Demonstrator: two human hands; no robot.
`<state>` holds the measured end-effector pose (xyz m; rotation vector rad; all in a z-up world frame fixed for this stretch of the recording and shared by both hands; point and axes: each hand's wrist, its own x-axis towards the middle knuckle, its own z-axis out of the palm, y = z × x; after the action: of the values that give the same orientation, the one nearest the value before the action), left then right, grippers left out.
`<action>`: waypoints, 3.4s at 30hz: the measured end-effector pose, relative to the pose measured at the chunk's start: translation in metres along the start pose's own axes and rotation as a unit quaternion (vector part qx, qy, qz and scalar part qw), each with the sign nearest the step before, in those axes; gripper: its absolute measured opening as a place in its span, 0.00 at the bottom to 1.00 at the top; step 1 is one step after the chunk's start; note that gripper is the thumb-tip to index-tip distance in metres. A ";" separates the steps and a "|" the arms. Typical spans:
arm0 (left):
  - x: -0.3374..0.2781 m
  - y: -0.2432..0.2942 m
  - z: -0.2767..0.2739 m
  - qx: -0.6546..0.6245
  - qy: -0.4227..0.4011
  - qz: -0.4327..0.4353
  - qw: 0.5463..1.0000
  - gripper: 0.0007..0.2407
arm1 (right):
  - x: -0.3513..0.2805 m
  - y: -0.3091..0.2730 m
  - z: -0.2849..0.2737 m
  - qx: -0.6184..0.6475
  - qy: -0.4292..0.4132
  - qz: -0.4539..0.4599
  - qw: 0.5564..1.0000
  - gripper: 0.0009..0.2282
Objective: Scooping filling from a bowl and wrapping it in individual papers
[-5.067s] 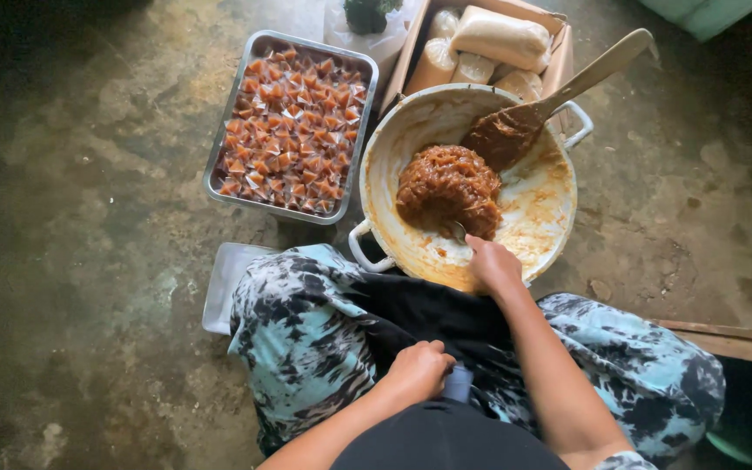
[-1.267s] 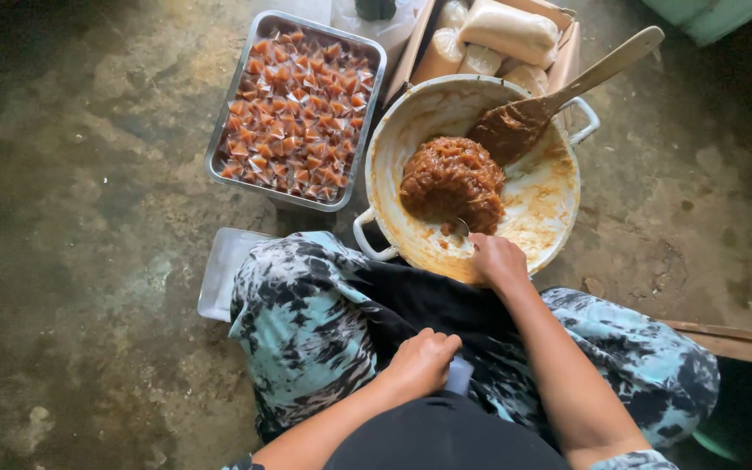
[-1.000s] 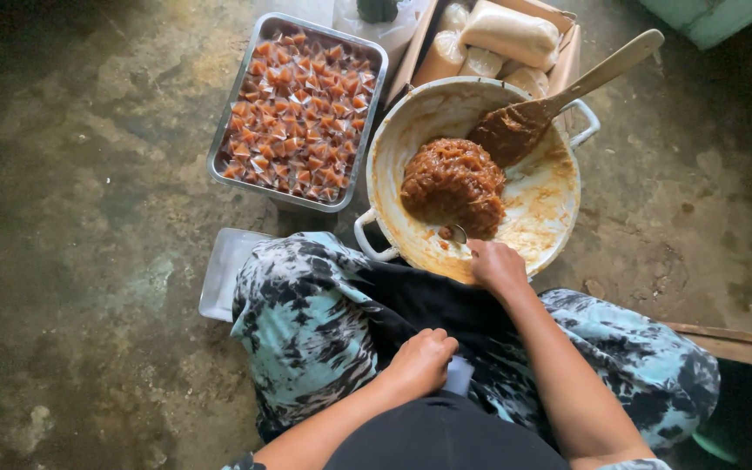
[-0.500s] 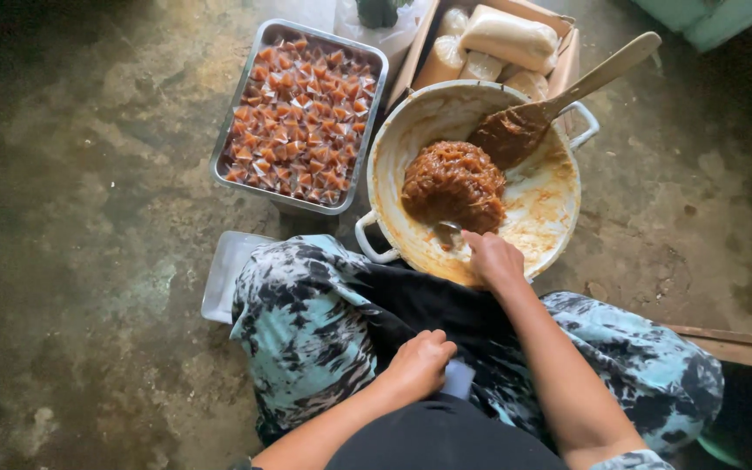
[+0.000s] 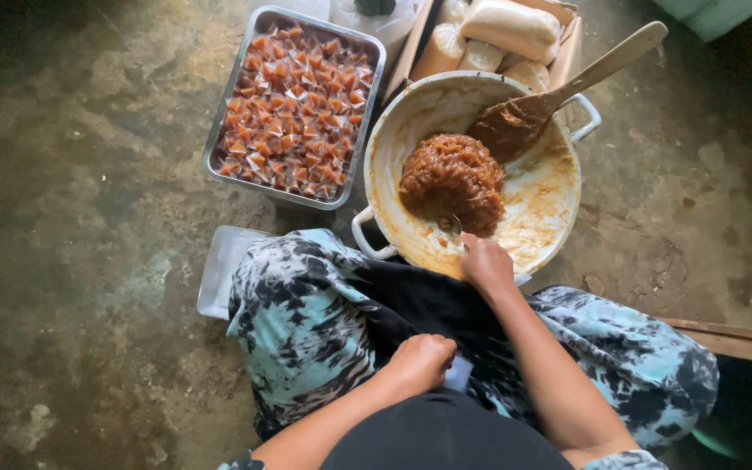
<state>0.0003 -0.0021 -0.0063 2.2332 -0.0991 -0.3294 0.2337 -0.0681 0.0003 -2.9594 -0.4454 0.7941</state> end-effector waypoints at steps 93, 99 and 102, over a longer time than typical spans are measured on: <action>0.015 0.077 -0.151 -0.729 0.296 -0.111 0.607 0.28 | -0.193 0.038 -0.057 0.436 0.272 -0.119 0.849 0.14; 0.019 0.067 -0.144 -0.712 0.312 -0.123 0.617 0.29 | -0.191 0.029 -0.065 0.342 0.267 -0.269 0.860 0.12; 0.018 0.068 -0.147 -0.714 0.316 -0.125 0.613 0.30 | -0.192 0.028 -0.060 0.300 0.271 -0.268 0.874 0.13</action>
<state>0.0597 0.0623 0.1307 0.6000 0.6567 0.2481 0.1119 -0.1478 0.1424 -2.1604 -0.7518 0.0060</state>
